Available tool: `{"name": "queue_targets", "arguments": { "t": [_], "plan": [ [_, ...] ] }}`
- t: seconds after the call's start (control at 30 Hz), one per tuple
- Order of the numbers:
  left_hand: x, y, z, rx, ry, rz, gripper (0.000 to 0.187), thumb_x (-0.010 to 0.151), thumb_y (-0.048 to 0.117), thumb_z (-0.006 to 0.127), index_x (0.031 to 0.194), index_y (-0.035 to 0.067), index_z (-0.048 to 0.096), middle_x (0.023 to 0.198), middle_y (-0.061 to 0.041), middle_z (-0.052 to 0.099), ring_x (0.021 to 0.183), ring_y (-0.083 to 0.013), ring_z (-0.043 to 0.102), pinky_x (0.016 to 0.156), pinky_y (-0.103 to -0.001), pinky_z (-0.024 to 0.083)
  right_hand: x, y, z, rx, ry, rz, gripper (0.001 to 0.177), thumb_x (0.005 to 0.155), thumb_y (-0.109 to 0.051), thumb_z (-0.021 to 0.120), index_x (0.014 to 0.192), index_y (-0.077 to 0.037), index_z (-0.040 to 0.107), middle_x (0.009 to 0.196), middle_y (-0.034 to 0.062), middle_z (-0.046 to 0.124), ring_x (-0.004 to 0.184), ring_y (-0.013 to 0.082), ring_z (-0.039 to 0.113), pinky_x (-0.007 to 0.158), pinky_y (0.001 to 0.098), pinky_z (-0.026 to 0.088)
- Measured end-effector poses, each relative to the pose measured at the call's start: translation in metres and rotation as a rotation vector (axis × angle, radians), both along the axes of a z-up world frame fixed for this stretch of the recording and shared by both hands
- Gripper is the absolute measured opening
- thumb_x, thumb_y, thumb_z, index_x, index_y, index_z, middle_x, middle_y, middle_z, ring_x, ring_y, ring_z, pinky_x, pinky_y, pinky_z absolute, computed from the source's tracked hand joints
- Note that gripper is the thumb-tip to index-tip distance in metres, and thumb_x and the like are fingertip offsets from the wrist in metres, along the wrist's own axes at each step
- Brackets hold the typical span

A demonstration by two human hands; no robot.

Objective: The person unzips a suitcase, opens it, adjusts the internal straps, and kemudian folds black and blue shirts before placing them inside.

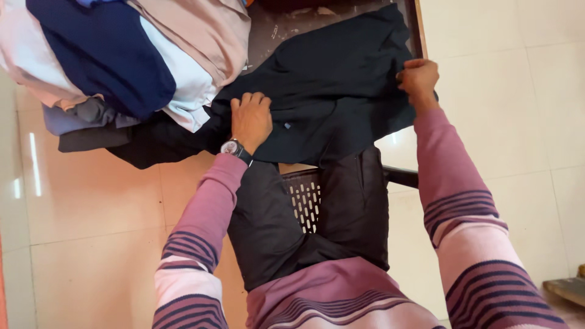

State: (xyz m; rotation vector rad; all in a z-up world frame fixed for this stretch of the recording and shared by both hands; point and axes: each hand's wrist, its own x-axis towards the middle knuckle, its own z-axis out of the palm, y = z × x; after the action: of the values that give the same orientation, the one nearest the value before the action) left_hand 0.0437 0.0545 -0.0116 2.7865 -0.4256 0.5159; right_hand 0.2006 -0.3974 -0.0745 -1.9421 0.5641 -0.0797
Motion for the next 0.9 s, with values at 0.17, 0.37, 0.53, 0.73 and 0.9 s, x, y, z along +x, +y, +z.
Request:
{"name": "queue_targets", "arguments": {
  "t": [0.17, 0.37, 0.53, 0.73, 0.9],
  "plan": [
    [0.008, -0.037, 0.015, -0.123, 0.063, -0.121, 0.021, 0.084, 0.021, 0.074, 0.100, 0.009, 0.069, 0.098, -0.008, 0.065, 0.096, -0.0294, 0.061, 0.079, -0.046, 0.043, -0.001, 0.013, 0.100, 0.627, -0.244, -0.066, 0.028, 0.090, 0.004, 0.060, 0.117, -0.003, 0.058, 0.086, 0.0094, 0.069, 0.072, 0.0190, 0.070, 0.062, 0.0344, 0.063],
    [0.010, -0.107, -0.005, -0.191, 0.057, -0.254, 0.020, 0.088, 0.018, 0.069, 0.104, 0.007, 0.066, 0.092, -0.008, 0.066, 0.089, -0.0294, 0.063, 0.075, -0.046, 0.048, -0.032, 0.046, 0.167, 0.823, -0.401, -0.019, 0.031, 0.089, 0.012, 0.067, 0.120, 0.009, 0.062, 0.095, 0.0167, 0.066, 0.079, 0.0238, 0.069, 0.073, 0.0380, 0.067],
    [0.018, -0.108, -0.018, -0.027, 0.185, 0.026, 0.017, 0.092, 0.018, 0.065, 0.106, 0.008, 0.067, 0.096, -0.009, 0.068, 0.091, -0.0296, 0.064, 0.080, -0.047, 0.050, -0.055, 0.051, 0.180, 0.503, -0.437, -0.053, 0.023, 0.085, 0.011, 0.067, 0.108, 0.011, 0.068, 0.093, 0.0138, 0.071, 0.079, 0.0211, 0.074, 0.070, 0.0319, 0.066],
    [0.015, -0.070, 0.010, 0.079, 0.159, 0.264, 0.034, 0.076, 0.034, 0.070, 0.088, 0.003, 0.073, 0.100, -0.016, 0.067, 0.100, -0.0354, 0.060, 0.076, -0.050, 0.049, -0.111, 0.026, 0.169, -0.266, -0.133, 0.042, 0.019, 0.078, -0.005, 0.076, 0.096, 0.002, 0.076, 0.087, 0.0177, 0.075, 0.077, 0.0273, 0.073, 0.071, 0.0362, 0.058],
    [0.022, -0.049, 0.011, 0.047, 0.102, 0.324, 0.023, 0.075, 0.025, 0.069, 0.085, 0.004, 0.072, 0.098, -0.014, 0.068, 0.100, -0.0359, 0.061, 0.080, -0.050, 0.051, -0.108, 0.000, 0.136, -0.678, 0.126, 0.109, 0.024, 0.073, -0.018, 0.084, 0.095, -0.007, 0.081, 0.094, 0.0188, 0.076, 0.090, 0.0352, 0.073, 0.087, 0.0423, 0.056]
  ]
}}
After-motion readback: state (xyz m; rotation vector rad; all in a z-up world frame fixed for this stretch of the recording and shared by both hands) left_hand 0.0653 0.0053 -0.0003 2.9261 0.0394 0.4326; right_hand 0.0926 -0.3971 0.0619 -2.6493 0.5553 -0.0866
